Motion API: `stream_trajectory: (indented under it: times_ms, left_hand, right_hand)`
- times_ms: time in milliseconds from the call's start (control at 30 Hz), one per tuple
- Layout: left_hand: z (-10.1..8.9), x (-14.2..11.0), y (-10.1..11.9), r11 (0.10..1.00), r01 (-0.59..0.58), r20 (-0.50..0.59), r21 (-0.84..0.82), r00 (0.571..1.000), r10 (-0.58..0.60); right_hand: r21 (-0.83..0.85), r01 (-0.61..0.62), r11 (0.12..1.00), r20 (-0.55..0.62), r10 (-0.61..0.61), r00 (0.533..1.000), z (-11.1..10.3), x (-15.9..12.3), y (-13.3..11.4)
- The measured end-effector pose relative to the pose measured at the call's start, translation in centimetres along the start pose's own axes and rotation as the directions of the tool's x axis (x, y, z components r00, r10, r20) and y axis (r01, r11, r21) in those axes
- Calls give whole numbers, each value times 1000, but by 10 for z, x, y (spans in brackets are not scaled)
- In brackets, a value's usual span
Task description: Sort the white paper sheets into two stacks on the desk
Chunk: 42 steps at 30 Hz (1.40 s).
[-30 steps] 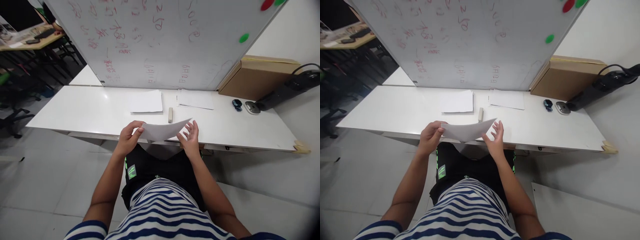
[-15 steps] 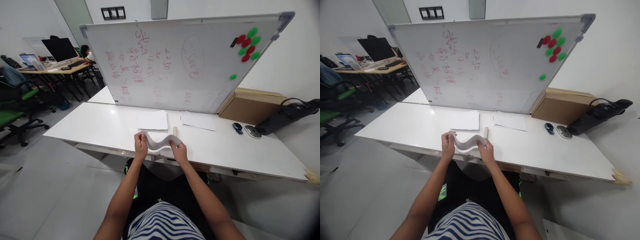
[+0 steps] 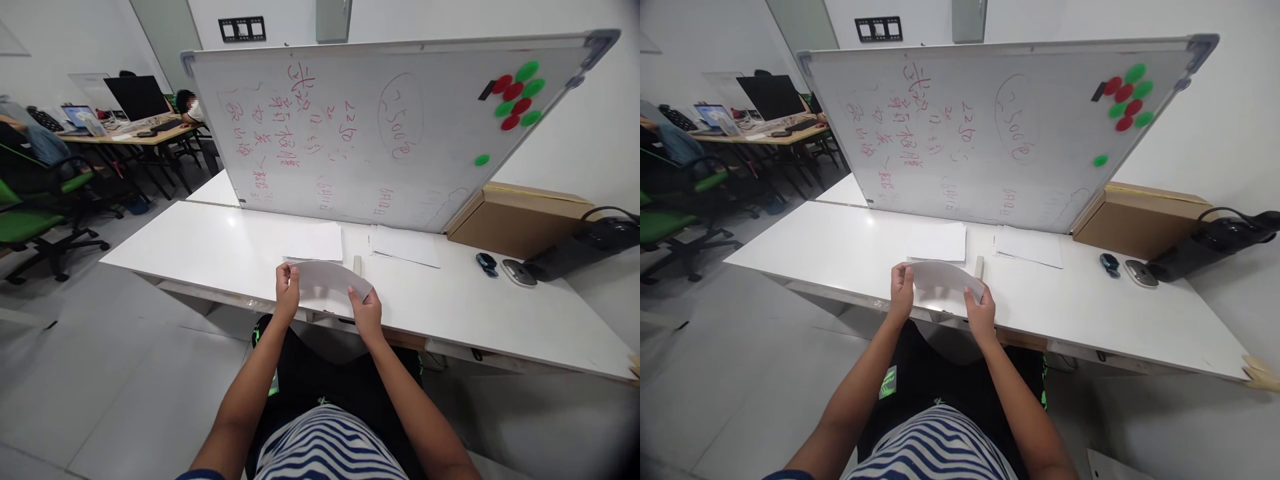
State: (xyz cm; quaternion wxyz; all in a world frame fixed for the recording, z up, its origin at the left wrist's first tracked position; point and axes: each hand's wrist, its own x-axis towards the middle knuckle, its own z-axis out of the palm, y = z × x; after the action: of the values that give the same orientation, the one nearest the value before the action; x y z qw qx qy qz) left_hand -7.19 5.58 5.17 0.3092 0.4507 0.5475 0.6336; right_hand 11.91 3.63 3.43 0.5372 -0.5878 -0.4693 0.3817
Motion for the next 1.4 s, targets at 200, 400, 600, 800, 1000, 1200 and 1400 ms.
stream_trajectory:
  times_ms: [200,400,600,800,1000,1200,1400]
  left_hand:
    - [1,11,7,999,48,5,-1,999,-48]
    - [-5,18,-11,983,173,201,-68,967,-156]
    - [-5,10,-7,952,306,303,31,904,-301]
    - [5,-33,18,920,175,455,351,827,-331]
    - [35,-55,18,849,-60,625,526,704,-338]
    - [84,-6,21,773,-438,684,459,730,7]
    - [153,53,28,632,-628,834,454,550,-52]
  right_hand:
    - [52,-2,999,33,0,999,0,3,5]
    - [72,-69,995,131,59,990,-2,8,17]
    - [27,-86,996,151,81,985,-8,3,11]
    - [-193,-106,976,92,125,988,-68,-25,12]
    - [-88,-498,863,19,501,865,-147,-64,46]
    - [-14,-558,830,-117,553,825,-179,-55,52]
    - [18,-566,824,6,566,824,-174,-18,43]
